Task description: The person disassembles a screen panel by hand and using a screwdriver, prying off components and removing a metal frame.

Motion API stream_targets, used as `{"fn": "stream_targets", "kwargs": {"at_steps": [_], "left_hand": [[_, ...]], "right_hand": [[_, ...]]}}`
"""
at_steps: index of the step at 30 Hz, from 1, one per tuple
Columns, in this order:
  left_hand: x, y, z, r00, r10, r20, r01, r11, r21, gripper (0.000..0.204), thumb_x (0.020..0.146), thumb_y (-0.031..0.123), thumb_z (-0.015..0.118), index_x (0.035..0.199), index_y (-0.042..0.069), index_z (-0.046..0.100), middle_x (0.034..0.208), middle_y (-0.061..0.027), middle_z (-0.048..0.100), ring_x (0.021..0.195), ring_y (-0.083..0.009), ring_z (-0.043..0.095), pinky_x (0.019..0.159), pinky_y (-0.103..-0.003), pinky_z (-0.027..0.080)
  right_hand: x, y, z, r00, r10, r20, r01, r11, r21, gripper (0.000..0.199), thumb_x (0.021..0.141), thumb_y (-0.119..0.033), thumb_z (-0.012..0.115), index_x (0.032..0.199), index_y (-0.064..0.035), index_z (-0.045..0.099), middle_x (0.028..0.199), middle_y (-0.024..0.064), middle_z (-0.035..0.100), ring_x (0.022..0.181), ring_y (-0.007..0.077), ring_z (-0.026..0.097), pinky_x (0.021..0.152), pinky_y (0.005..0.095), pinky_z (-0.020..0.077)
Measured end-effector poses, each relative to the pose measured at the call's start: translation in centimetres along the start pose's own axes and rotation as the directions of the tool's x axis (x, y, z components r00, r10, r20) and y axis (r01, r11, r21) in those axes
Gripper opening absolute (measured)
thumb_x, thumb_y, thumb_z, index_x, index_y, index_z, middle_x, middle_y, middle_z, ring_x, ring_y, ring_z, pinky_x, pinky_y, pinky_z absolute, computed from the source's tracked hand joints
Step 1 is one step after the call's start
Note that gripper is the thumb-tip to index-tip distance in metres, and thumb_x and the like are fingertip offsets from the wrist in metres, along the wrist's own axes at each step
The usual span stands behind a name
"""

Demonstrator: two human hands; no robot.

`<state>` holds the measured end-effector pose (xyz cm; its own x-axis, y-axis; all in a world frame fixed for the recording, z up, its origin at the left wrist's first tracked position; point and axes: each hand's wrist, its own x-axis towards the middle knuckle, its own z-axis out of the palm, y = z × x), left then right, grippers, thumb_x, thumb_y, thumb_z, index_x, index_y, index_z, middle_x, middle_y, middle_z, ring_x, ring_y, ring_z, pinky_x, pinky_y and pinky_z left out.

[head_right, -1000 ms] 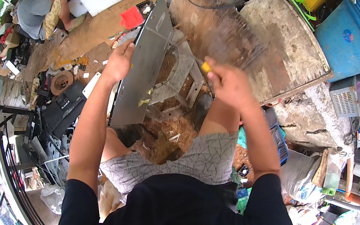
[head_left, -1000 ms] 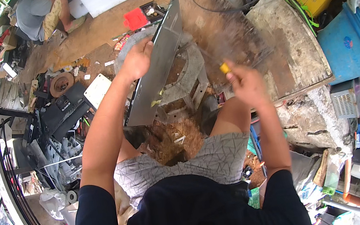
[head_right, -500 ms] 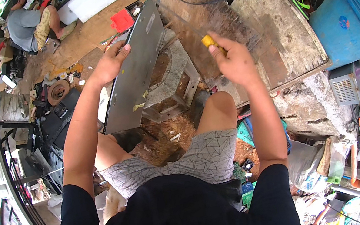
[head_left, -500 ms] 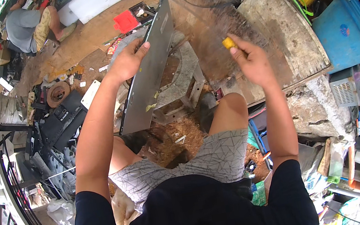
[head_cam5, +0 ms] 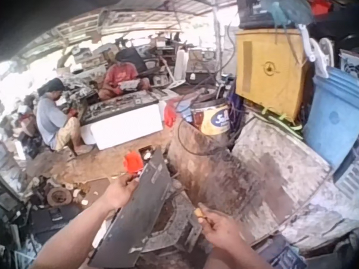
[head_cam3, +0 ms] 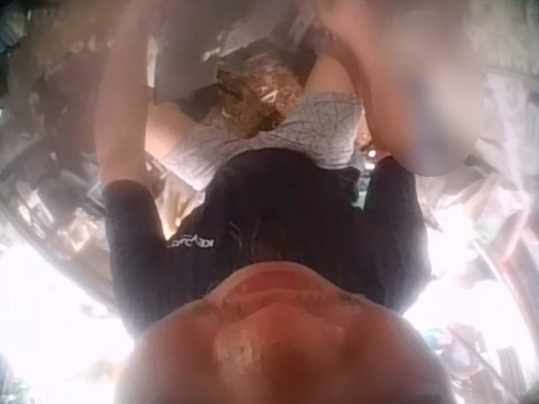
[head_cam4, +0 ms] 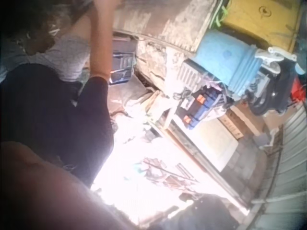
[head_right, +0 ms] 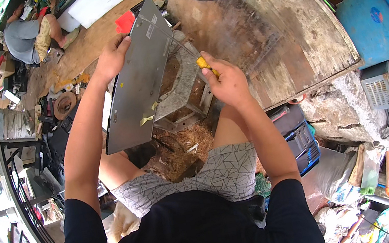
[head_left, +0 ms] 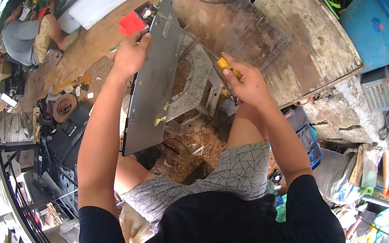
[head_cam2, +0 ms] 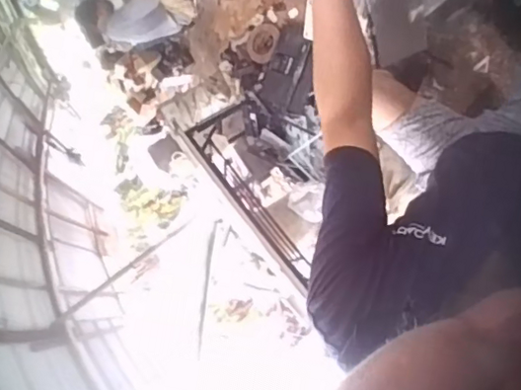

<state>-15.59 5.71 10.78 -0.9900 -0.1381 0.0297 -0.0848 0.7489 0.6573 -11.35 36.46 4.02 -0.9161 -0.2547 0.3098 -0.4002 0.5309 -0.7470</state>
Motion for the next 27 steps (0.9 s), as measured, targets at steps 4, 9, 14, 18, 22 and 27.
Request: {"fn": "stream_targets", "kwargs": {"at_steps": [4, 9, 14, 18, 22, 27], "left_hand": [[1.0, -0.3, 0.2, 0.999, 0.022, -0.032, -0.02, 0.999, 0.042, 0.049, 0.098, 0.042, 0.048, 0.124, 0.002, 0.061, 0.111, -0.0245, 0.066, 0.107, -0.0383, 0.063, 0.092, -0.042, 0.047], [1.5, -0.4, 0.5, 0.998, 0.058, -0.011, -0.057, 0.997, 0.057, 0.048, 0.098, 0.041, 0.047, 0.122, 0.002, 0.062, 0.11, -0.0251, 0.066, 0.107, -0.039, 0.062, 0.093, -0.042, 0.047], [1.6, -0.5, 0.6, 0.997, 0.071, -0.034, -0.067, 0.993, 0.102, 0.045, 0.099, 0.039, 0.047, 0.12, 0.002, 0.062, 0.108, -0.0249, 0.066, 0.106, -0.0387, 0.062, 0.092, -0.042, 0.047], [1.6, -0.7, 0.5, 0.997, 0.07, -0.036, -0.066, 0.994, 0.089, 0.043, 0.1, 0.037, 0.047, 0.117, 0.001, 0.062, 0.105, -0.0236, 0.067, 0.101, -0.0352, 0.064, 0.089, -0.04, 0.047], [2.6, -0.6, -0.4, 0.997, 0.068, 0.024, -0.071, 0.989, 0.129, 0.044, 0.099, 0.038, 0.047, 0.118, 0.002, 0.062, 0.106, -0.0238, 0.067, 0.102, -0.0359, 0.064, 0.089, -0.041, 0.047], [4.4, 2.1, 1.1, 0.993, 0.099, -0.06, -0.08, 0.963, 0.258, 0.047, 0.098, 0.042, 0.047, 0.118, 0.001, 0.061, 0.107, -0.0229, 0.067, 0.103, -0.037, 0.064, 0.09, -0.043, 0.048]], "right_hand": [[0.4, -0.8, -0.7, 0.998, 0.033, 0.05, -0.032, 0.999, -0.039, 0.039, 0.092, -0.019, 0.062, 0.131, -0.0123, 0.06, 0.114, 0.021, 0.066, 0.102, 0.0351, 0.065, 0.087, 0.0359, 0.0502], [1.3, 1.3, -1.2, 0.998, -0.018, 0.066, 0.018, 1.0, -0.005, 0.038, 0.092, -0.021, 0.062, 0.13, -0.0143, 0.061, 0.112, 0.0198, 0.067, 0.1, 0.0348, 0.066, 0.086, 0.037, 0.0505], [4.2, 1.7, -4.4, 0.981, -0.098, 0.167, 0.115, 0.988, -0.098, 0.039, 0.091, -0.02, 0.061, 0.129, -0.0154, 0.061, 0.113, 0.0153, 0.067, 0.102, 0.036, 0.064, 0.089, 0.0395, 0.0507], [6.8, 0.6, -6.7, 0.962, -0.143, 0.231, 0.188, 0.964, -0.187, 0.034, 0.091, -0.02, 0.06, 0.123, -0.0122, 0.064, 0.114, 0.0162, 0.067, 0.103, 0.0366, 0.063, 0.09, 0.042, 0.05], [8.2, -4.2, -9.4, 0.943, -0.15, 0.296, 0.252, 0.906, -0.341, 0.033, 0.091, -0.02, 0.059, 0.121, -0.008, 0.065, 0.114, 0.0181, 0.066, 0.102, 0.0381, 0.063, 0.089, 0.0437, 0.0499], [7.4, -4.3, -9.5, 0.948, -0.132, 0.289, 0.216, 0.934, -0.283, 0.034, 0.091, -0.02, 0.059, 0.122, -0.0061, 0.064, 0.113, 0.019, 0.066, 0.102, 0.0386, 0.063, 0.089, 0.0436, 0.0497]]}}
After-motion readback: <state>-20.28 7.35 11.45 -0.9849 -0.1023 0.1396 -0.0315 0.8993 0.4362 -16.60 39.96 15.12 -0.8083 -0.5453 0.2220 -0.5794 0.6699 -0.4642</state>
